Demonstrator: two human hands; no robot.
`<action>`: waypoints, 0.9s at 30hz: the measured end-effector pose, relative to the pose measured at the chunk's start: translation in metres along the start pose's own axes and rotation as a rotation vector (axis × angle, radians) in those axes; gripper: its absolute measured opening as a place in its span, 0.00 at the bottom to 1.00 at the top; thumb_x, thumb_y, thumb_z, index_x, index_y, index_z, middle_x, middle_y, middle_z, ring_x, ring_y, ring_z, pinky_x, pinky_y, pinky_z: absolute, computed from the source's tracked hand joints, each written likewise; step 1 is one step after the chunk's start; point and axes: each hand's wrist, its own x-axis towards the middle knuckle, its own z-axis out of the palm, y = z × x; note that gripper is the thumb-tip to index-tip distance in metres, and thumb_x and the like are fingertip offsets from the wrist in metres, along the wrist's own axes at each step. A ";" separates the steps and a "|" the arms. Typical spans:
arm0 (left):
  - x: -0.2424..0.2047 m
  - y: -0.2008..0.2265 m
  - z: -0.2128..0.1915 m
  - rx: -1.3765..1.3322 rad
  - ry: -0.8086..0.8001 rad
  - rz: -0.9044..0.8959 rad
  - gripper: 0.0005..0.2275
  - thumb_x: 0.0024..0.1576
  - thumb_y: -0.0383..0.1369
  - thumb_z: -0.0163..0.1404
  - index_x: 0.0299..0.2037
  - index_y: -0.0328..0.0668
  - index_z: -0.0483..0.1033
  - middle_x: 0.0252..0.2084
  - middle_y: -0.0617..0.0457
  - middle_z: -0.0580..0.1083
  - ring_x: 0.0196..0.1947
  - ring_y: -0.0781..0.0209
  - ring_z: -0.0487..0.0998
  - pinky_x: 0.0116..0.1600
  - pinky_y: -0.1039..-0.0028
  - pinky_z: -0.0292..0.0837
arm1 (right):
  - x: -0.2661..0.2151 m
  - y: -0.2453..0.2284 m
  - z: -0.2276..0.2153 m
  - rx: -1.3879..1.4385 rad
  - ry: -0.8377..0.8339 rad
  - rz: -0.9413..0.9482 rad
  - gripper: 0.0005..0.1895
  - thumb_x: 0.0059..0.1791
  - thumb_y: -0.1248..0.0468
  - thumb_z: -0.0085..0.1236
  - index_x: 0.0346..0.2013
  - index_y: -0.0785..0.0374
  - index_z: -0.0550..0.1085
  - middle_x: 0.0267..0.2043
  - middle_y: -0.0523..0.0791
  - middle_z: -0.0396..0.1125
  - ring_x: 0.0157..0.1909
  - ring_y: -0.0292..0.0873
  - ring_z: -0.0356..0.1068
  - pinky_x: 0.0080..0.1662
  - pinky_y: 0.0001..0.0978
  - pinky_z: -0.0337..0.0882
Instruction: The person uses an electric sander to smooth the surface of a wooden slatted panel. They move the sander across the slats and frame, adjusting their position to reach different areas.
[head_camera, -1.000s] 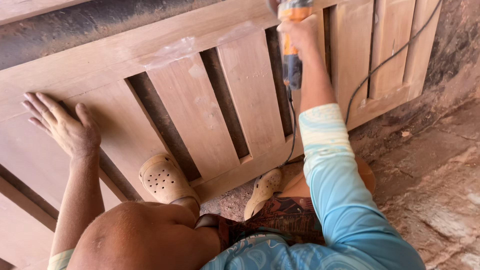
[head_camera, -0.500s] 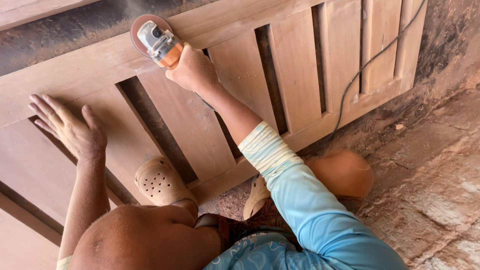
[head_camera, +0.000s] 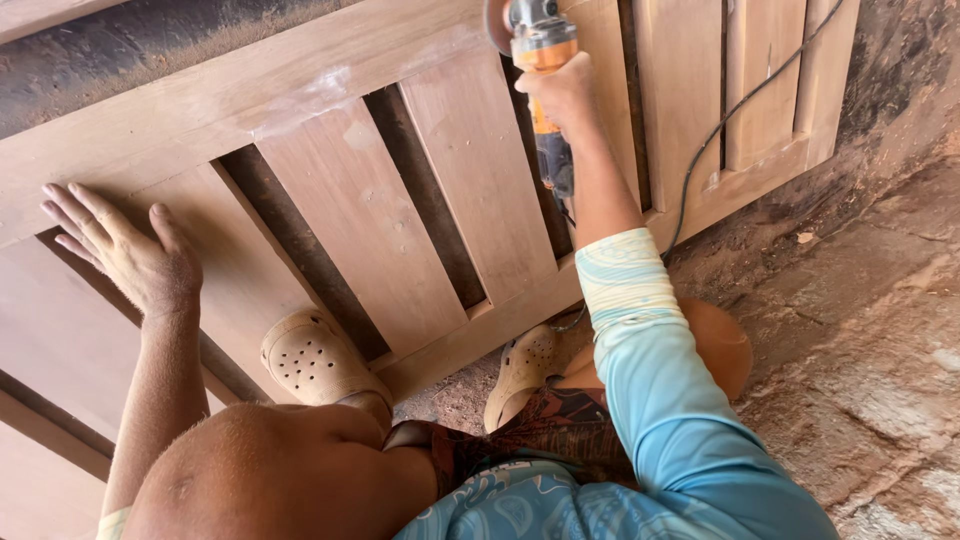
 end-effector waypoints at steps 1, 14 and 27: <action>0.000 0.002 0.000 -0.006 -0.001 -0.004 0.34 0.76 0.39 0.44 0.81 0.29 0.36 0.84 0.37 0.36 0.84 0.42 0.32 0.83 0.45 0.24 | 0.000 0.001 0.007 0.011 0.023 -0.021 0.24 0.30 0.66 0.72 0.34 0.67 0.69 0.29 0.47 0.71 0.28 0.44 0.74 0.29 0.40 0.76; 0.003 0.005 0.008 -0.006 0.011 0.028 0.34 0.73 0.35 0.43 0.81 0.28 0.35 0.84 0.37 0.35 0.84 0.42 0.31 0.82 0.45 0.24 | -0.045 -0.029 0.046 -0.239 -0.001 -0.006 0.26 0.29 0.58 0.71 0.36 0.68 0.76 0.30 0.49 0.76 0.31 0.46 0.79 0.35 0.40 0.78; 0.002 -0.015 0.012 0.030 0.027 -0.032 0.35 0.71 0.38 0.41 0.82 0.31 0.36 0.84 0.40 0.35 0.84 0.44 0.32 0.84 0.47 0.25 | -0.054 -0.038 0.033 -0.240 -0.066 -0.025 0.21 0.34 0.61 0.70 0.39 0.66 0.79 0.34 0.49 0.78 0.32 0.40 0.79 0.36 0.35 0.78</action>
